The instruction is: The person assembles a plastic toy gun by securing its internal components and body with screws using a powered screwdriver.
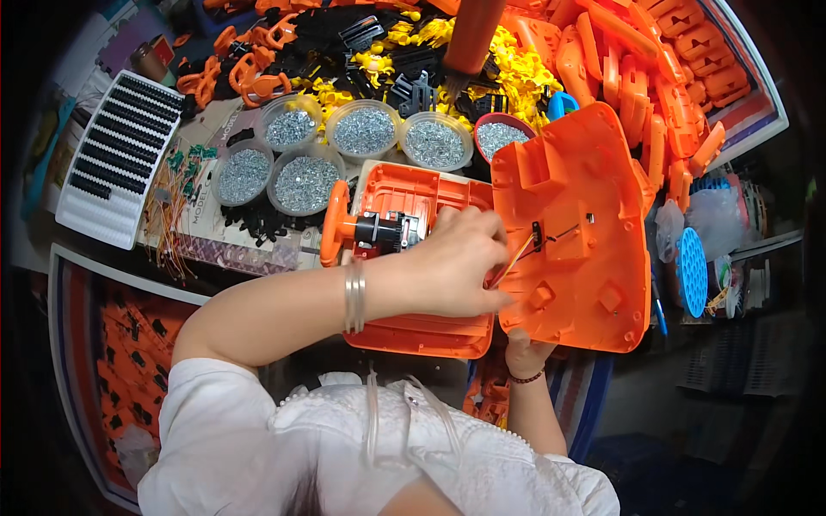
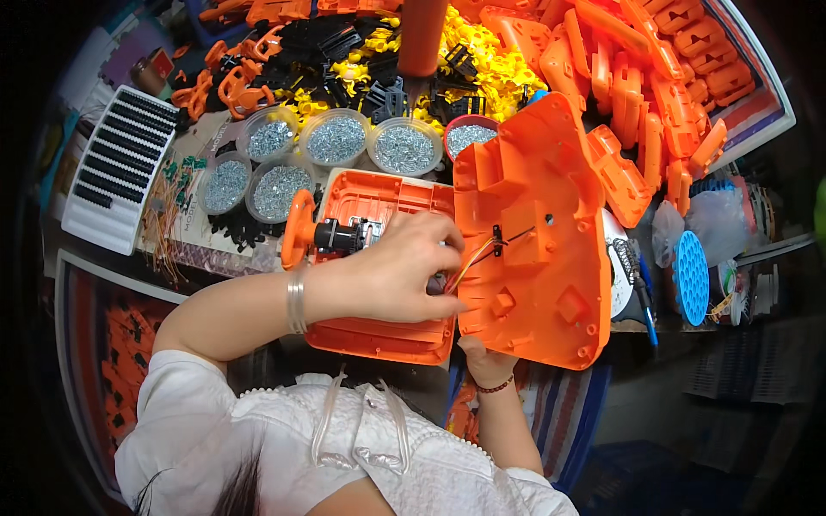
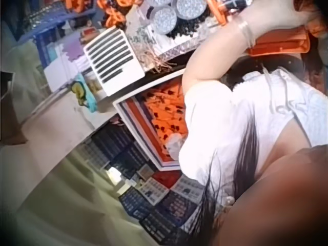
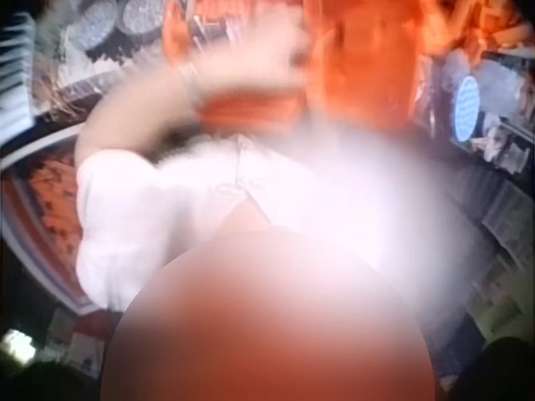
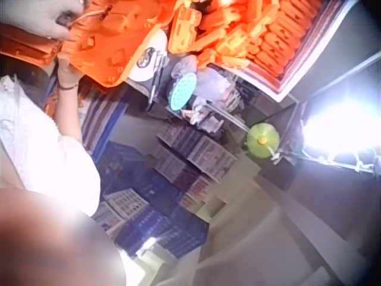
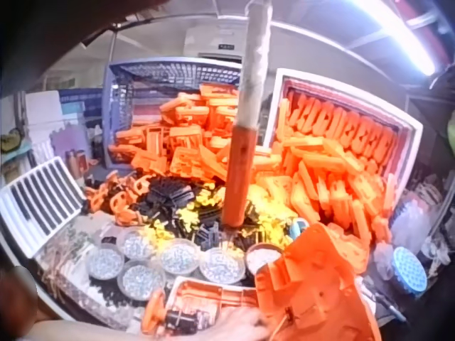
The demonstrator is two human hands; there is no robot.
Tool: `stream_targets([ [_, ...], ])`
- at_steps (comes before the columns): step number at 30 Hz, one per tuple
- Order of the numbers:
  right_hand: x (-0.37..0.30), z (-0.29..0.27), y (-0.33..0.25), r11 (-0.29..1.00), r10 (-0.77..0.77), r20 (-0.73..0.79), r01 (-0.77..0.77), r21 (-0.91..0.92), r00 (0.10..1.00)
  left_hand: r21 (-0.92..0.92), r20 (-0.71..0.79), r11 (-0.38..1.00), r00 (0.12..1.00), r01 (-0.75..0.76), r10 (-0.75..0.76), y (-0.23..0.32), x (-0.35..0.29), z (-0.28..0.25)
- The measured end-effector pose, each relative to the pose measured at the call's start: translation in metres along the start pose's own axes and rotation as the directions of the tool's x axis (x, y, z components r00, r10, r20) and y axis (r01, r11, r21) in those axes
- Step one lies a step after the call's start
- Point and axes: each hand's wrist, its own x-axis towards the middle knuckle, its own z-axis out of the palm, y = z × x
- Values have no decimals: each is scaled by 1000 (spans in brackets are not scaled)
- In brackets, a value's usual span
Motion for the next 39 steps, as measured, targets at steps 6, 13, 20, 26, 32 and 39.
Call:
stream_targets([
  [6, 8, -5, -25, 933, 1, 96, 34, -359, 995, 185, 64, 974, 987, 130, -144, -36, -8, -26],
  [13, 65, 22, -103, 795, 61, 540, 287, -535, 839, -385, -280, 816, 788, 431, -548, -99, -25, -74],
  [20, 59, 15, -98, 840, 45, 558, 271, -470, 829, -221, -162, 819, 808, 530, -566, -95, -27, -66],
  [26, 66, 11, -105, 854, 16, 611, 307, -421, 792, -292, -207, 833, 819, 470, -535, -110, -31, -58],
  [32, 69, 10, -101, 848, 23, 632, 320, -422, 774, -217, -147, 801, 792, 559, -592, -103, -28, -69],
  [39, 51, 4, -72, 874, -79, 604, 347, -341, 793, -265, -232, 821, 793, 505, -563, -108, -29, -57],
])
